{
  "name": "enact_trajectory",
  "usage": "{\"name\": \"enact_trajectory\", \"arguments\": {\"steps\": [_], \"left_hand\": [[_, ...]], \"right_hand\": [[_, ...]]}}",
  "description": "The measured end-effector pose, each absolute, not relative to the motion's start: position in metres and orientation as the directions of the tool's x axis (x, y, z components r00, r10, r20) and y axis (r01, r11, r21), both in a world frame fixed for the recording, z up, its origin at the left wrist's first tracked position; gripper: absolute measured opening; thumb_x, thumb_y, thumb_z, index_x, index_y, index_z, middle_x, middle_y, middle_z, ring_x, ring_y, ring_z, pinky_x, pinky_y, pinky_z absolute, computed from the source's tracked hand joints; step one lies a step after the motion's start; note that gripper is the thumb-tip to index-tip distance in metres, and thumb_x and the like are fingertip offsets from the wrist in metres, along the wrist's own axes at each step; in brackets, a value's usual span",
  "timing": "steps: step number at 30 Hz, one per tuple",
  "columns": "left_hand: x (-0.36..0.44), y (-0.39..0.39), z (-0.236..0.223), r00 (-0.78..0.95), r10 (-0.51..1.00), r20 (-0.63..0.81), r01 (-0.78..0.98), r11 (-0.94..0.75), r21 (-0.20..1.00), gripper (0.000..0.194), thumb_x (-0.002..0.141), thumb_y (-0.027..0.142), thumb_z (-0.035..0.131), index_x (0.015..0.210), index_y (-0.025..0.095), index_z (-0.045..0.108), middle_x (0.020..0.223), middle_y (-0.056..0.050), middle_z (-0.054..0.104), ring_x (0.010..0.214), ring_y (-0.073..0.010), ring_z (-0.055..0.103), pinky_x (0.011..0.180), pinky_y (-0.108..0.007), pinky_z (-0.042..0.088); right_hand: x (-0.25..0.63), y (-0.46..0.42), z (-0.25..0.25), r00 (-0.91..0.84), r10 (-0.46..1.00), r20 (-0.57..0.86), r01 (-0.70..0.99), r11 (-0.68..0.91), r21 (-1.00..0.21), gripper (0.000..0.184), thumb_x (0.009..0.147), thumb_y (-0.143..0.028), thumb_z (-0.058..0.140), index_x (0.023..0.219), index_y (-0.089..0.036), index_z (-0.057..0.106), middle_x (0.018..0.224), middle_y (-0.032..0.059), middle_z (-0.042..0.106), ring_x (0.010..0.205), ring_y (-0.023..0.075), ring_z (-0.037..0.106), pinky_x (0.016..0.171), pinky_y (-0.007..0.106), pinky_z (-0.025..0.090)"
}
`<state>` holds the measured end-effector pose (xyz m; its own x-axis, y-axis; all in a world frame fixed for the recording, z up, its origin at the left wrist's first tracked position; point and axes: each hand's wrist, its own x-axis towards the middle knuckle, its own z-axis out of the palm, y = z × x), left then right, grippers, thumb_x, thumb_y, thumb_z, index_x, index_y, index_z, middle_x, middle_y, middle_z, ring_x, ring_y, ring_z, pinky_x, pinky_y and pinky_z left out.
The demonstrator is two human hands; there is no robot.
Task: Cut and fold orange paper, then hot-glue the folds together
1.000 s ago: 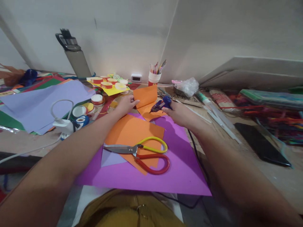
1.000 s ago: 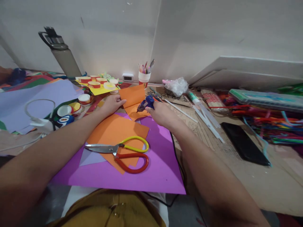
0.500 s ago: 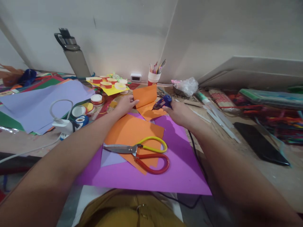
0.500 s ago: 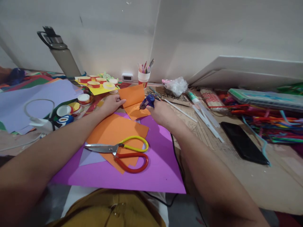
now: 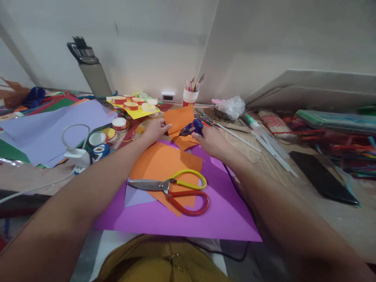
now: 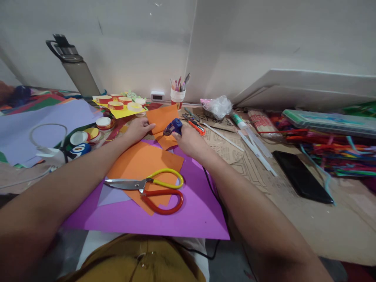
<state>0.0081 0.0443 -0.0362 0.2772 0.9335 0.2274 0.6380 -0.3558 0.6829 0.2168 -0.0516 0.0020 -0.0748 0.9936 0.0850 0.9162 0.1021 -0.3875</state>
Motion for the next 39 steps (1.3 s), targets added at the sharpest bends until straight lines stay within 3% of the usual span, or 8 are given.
{"name": "enact_trajectory", "arguments": {"steps": [9,18,26,30,34,36,39], "left_hand": [[0.008,0.048,-0.040,0.284,0.924,0.255,0.682,-0.382,0.624,0.027,0.083,0.035,0.059,0.063,0.018,0.053,0.059,0.001,0.052,0.058,-0.0136,0.042,0.056,-0.028,0.027],[0.009,0.045,-0.036,0.280,0.927,0.251,0.638,-0.375,0.673,0.026,0.080,0.036,0.060,0.062,0.019,0.052,0.059,0.000,0.055,0.059,-0.0135,0.045,0.055,-0.026,0.031],[0.008,0.047,-0.039,0.283,0.924,0.259,0.669,-0.383,0.636,0.028,0.082,0.034,0.061,0.061,0.018,0.052,0.059,0.001,0.053,0.058,-0.0132,0.043,0.055,-0.027,0.028],[0.009,0.046,-0.037,0.270,0.930,0.251,0.649,-0.368,0.666,0.025,0.081,0.032,0.062,0.062,0.018,0.053,0.059,0.001,0.055,0.058,-0.0133,0.043,0.056,-0.027,0.030],[0.008,0.047,-0.038,0.286,0.926,0.245,0.631,-0.375,0.679,0.021,0.082,0.032,0.061,0.067,0.016,0.059,0.064,-0.001,0.059,0.062,-0.0147,0.047,0.058,-0.027,0.031],[0.007,0.048,-0.041,0.288,0.926,0.245,0.621,-0.375,0.689,0.021,0.082,0.033,0.061,0.069,0.016,0.060,0.065,-0.001,0.060,0.063,-0.0151,0.049,0.059,-0.027,0.032],[0.005,0.050,-0.045,0.268,0.933,0.242,0.598,-0.358,0.717,0.021,0.082,0.035,0.061,0.072,0.016,0.061,0.067,-0.001,0.061,0.064,-0.0155,0.051,0.061,-0.027,0.035]], "right_hand": [[0.211,-0.047,-0.002,-0.082,0.990,0.116,0.921,0.119,-0.370,0.034,0.095,-0.037,0.049,0.115,-0.014,0.064,0.113,0.0171,0.070,0.105,0.0286,0.065,0.082,0.031,0.047],[0.223,-0.058,0.010,-0.041,0.998,0.046,0.938,0.054,-0.342,0.033,0.095,-0.037,0.049,0.115,-0.015,0.065,0.110,0.0154,0.071,0.102,0.0265,0.066,0.079,0.028,0.046],[0.213,-0.046,-0.005,-0.115,0.982,0.151,0.887,0.170,-0.430,0.034,0.095,-0.034,0.050,0.122,-0.016,0.062,0.116,0.0138,0.069,0.111,0.0245,0.063,0.087,0.028,0.045],[0.218,-0.050,0.000,-0.079,0.995,0.065,0.913,0.099,-0.395,0.033,0.095,-0.038,0.049,0.115,-0.016,0.064,0.110,0.0159,0.071,0.105,0.0263,0.065,0.082,0.029,0.046],[0.223,-0.056,0.007,-0.015,0.997,0.074,0.925,0.042,-0.377,0.028,0.094,-0.035,0.049,0.108,-0.016,0.065,0.102,0.0150,0.072,0.099,0.0259,0.067,0.079,0.028,0.047],[0.227,-0.055,0.006,0.022,0.999,0.036,0.896,-0.004,-0.444,0.025,0.094,-0.035,0.050,0.103,-0.017,0.065,0.089,0.0111,0.073,0.086,0.0228,0.068,0.071,0.027,0.048],[0.235,-0.050,-0.001,0.081,0.993,-0.088,0.755,-0.119,-0.645,0.026,0.096,-0.036,0.047,0.100,-0.016,0.062,0.069,0.0040,0.067,0.058,0.0165,0.064,0.055,0.025,0.048]]}}
